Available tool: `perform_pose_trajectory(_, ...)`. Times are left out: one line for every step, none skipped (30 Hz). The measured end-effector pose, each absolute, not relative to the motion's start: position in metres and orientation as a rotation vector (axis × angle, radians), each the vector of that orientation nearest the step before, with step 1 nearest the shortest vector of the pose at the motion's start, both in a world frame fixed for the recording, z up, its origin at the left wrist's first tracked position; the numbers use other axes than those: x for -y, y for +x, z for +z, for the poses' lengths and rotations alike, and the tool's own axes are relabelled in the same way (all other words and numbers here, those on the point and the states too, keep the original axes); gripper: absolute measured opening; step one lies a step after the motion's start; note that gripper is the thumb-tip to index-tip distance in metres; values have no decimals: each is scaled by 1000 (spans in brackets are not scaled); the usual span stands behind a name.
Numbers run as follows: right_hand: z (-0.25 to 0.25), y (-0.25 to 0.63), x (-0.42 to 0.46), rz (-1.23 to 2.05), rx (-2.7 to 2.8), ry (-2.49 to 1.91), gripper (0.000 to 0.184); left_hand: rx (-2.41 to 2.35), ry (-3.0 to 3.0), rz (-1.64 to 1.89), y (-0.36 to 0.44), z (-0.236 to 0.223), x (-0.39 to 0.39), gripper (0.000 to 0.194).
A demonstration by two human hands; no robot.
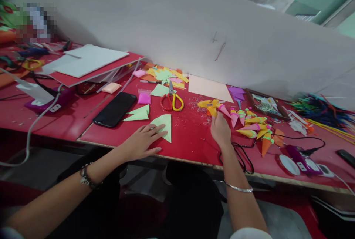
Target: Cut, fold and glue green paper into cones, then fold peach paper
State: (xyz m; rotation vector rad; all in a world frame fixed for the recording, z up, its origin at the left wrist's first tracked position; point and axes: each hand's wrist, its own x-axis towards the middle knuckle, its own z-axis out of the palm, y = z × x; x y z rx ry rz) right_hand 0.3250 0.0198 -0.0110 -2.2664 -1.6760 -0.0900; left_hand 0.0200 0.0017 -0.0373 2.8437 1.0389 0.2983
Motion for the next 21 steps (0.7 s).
perform_pose_trajectory(-5, 325, -15, -157, 1670, -2297, 46, -1032, 2843, 295, 19, -37, -1, 53)
perform_pose_trajectory(1, 324, -9, -197, 1684, -2324, 48, -1025, 2843, 294, 18, -38, -1, 53)
perform_pose_trajectory(8, 322, -2, -237, 1701, -2339, 52, -1023, 2841, 298, 17, -38, -1, 53)
perform_pose_trajectory(14, 319, 4, -294, 1715, -2340, 58, -1025, 2839, 307, 17, -38, 0, 53)
perform_pose_trajectory(20, 315, 10, -338, 1741, -2344, 64, -1030, 2836, 319, 17, -39, 0, 53)
perform_pose_trajectory(25, 311, 16, -368, 1769, -2338, 69, -1037, 2833, 332, 17, -39, 0, 53)
perform_pose_trajectory(30, 306, 21, -384, 1806, -2332, 72, -1045, 2829, 344, 17, -40, 0, 53)
perform_pose_trajectory(33, 301, 25, -394, 1846, -2323, 73, -1053, 2825, 355, 17, -41, -1, 53)
perform_pose_trajectory(35, 297, 28, -387, 1898, -2309, 73, -1059, 2821, 361, 17, -41, -1, 54)
perform_pose_trajectory(35, 292, 31, -361, 1955, -2291, 72, -1059, 2819, 365, 17, -42, -1, 54)
perform_pose_trajectory(35, 289, 33, -322, 2012, -2268, 71, -1058, 2817, 368, 17, -42, -1, 54)
perform_pose_trajectory(34, 285, 35, -277, 2062, -2247, 70, -1055, 2815, 369, 17, -43, -2, 54)
perform_pose_trajectory(32, 282, 36, -235, 2099, -2231, 68, -1052, 2813, 369, 17, -43, -2, 54)
perform_pose_trajectory(31, 280, 37, -201, 2123, -2221, 67, -1050, 2811, 367, 17, -43, -2, 54)
perform_pose_trajectory(29, 278, 37, -179, 2138, -2217, 65, -1050, 2809, 366, 17, -43, -2, 54)
perform_pose_trajectory(28, 276, 37, -168, 2149, -2217, 63, -1050, 2806, 363, 17, -43, -2, 54)
perform_pose_trajectory(27, 275, 37, -164, 2160, -2218, 61, -1050, 2803, 359, 17, -43, -2, 54)
perform_pose_trajectory(26, 274, 37, -164, 2172, -2217, 58, -1049, 2801, 356, 17, -43, -2, 55)
perform_pose_trajectory(26, 273, 36, -165, 2186, -2215, 56, -1051, 2799, 353, 17, -43, -2, 55)
perform_pose_trajectory(26, 273, 36, -171, 2198, -2212, 54, -1052, 2799, 349, 17, -43, -2, 55)
perform_pose_trajectory(25, 273, 35, -178, 2207, -2210, 53, -1055, 2798, 346, 18, -43, -2, 54)
